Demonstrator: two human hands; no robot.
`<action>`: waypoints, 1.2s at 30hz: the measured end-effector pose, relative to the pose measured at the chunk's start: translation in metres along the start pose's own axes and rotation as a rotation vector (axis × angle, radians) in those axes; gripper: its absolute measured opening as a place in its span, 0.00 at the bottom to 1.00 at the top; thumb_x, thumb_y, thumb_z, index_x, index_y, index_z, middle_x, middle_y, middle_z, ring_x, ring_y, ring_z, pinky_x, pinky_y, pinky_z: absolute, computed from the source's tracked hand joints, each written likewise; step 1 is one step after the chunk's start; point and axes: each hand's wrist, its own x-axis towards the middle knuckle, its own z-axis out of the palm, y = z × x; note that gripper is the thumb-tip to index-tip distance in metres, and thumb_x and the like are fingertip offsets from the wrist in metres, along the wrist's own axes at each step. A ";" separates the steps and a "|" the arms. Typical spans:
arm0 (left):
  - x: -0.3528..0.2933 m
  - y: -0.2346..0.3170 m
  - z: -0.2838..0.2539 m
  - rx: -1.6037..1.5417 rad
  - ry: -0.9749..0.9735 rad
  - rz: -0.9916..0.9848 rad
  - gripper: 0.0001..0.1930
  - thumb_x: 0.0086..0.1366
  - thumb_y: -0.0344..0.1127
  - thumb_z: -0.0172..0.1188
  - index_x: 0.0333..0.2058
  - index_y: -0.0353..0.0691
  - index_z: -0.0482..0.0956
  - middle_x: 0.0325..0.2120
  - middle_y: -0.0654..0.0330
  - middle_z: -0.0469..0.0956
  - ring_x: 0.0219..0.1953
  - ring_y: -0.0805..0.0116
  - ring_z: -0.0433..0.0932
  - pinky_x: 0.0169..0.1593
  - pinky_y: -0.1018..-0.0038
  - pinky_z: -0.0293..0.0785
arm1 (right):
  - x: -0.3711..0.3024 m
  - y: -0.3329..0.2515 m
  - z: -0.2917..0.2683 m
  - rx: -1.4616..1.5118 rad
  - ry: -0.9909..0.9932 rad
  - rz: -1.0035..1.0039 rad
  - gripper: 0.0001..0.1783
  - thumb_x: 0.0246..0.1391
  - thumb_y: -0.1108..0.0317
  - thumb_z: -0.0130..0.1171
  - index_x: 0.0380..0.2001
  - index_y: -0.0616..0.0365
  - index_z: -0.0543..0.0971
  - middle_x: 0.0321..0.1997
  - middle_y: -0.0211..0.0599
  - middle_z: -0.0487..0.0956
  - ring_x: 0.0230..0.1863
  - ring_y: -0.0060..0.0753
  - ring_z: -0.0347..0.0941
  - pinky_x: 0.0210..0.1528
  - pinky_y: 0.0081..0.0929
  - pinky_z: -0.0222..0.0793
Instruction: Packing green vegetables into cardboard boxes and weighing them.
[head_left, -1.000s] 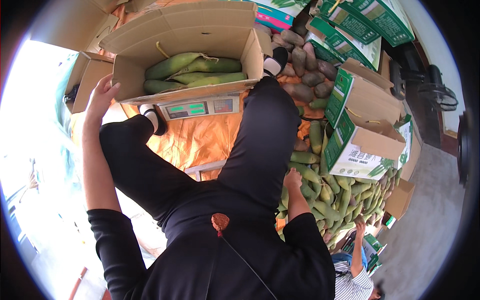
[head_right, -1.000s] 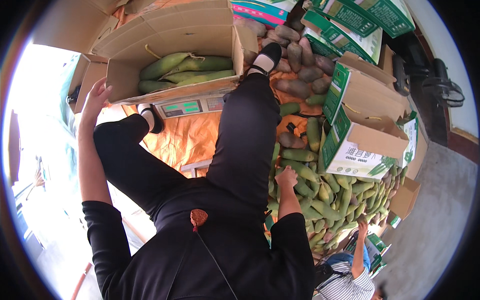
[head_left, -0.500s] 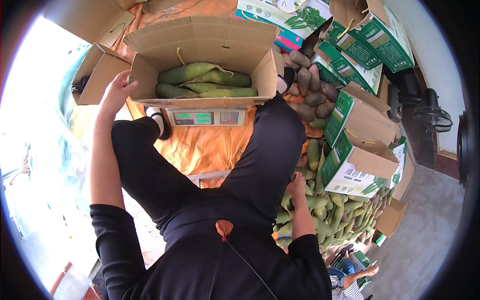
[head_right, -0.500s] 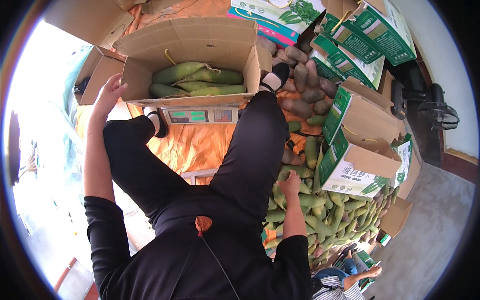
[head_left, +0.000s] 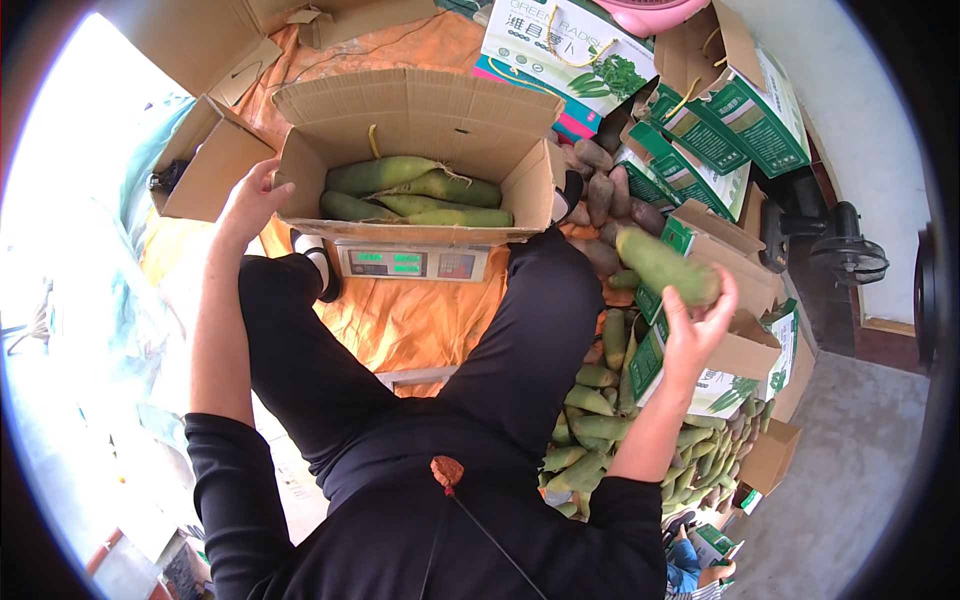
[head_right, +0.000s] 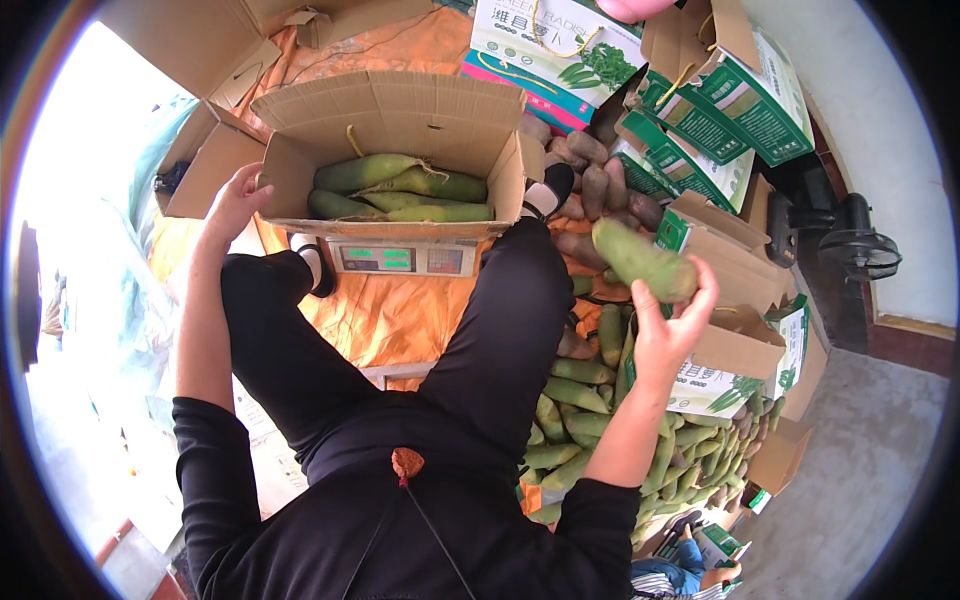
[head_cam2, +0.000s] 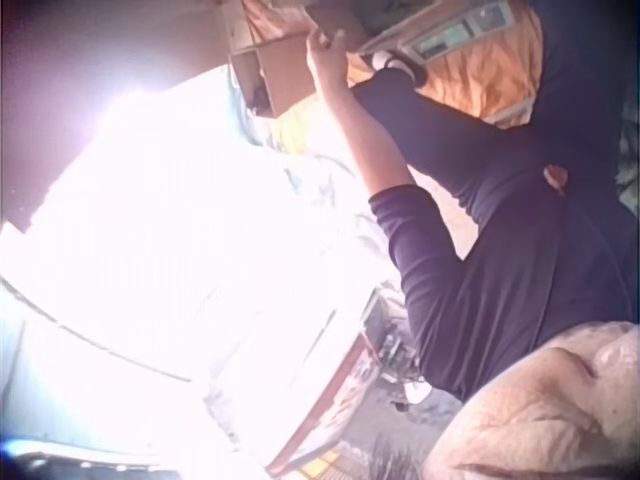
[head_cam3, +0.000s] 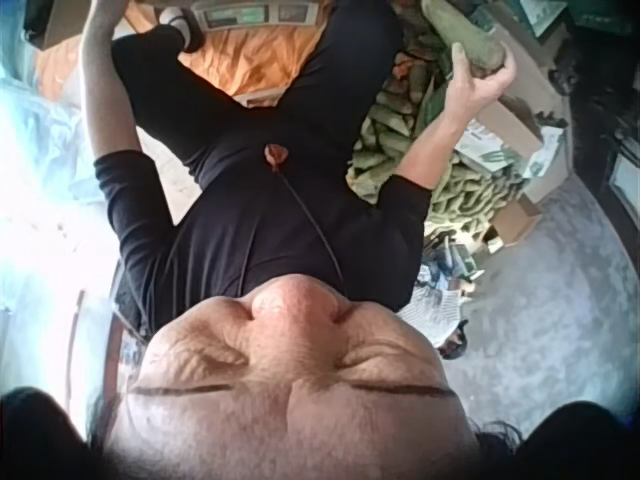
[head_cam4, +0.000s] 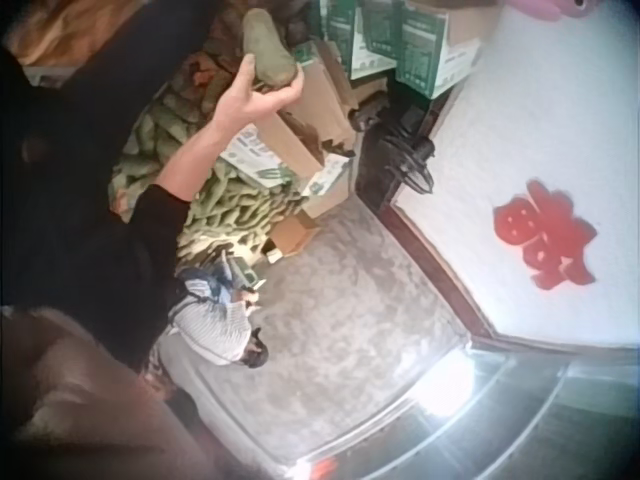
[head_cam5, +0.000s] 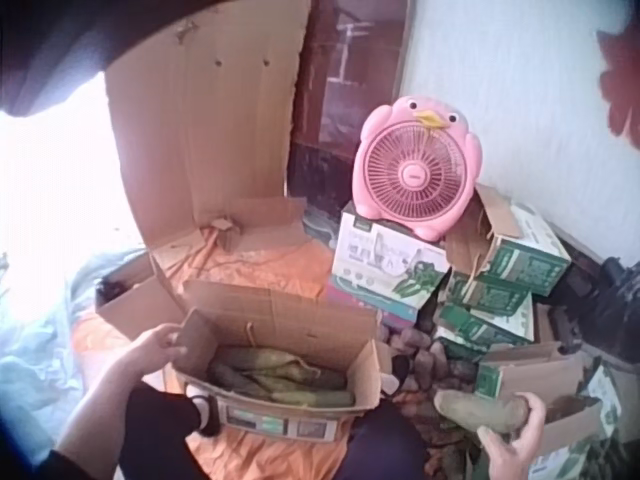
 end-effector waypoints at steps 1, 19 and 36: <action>0.001 -0.001 0.000 -0.029 -0.020 -0.007 0.29 0.60 0.38 0.62 0.59 0.38 0.66 0.41 0.52 0.78 0.44 0.66 0.75 0.50 0.69 0.70 | 0.011 -0.013 0.006 0.074 0.018 -0.061 0.34 0.47 0.77 0.65 0.56 0.63 0.62 0.53 0.40 0.67 0.54 0.33 0.66 0.57 0.31 0.64; 0.003 -0.010 -0.002 0.059 0.022 0.006 0.29 0.59 0.39 0.63 0.58 0.39 0.67 0.41 0.49 0.78 0.44 0.62 0.77 0.50 0.67 0.71 | 0.037 0.056 0.088 0.022 -0.358 0.302 0.17 0.51 0.69 0.64 0.44 0.61 0.77 0.38 0.33 0.78 0.38 0.22 0.71 0.45 0.23 0.70; 0.004 -0.004 0.003 0.031 0.039 -0.034 0.27 0.61 0.35 0.60 0.59 0.39 0.65 0.41 0.54 0.78 0.45 0.69 0.74 0.51 0.72 0.68 | 0.041 0.076 0.083 -0.100 -0.420 0.322 0.12 0.53 0.69 0.60 0.40 0.63 0.79 0.35 0.33 0.81 0.35 0.21 0.73 0.42 0.22 0.69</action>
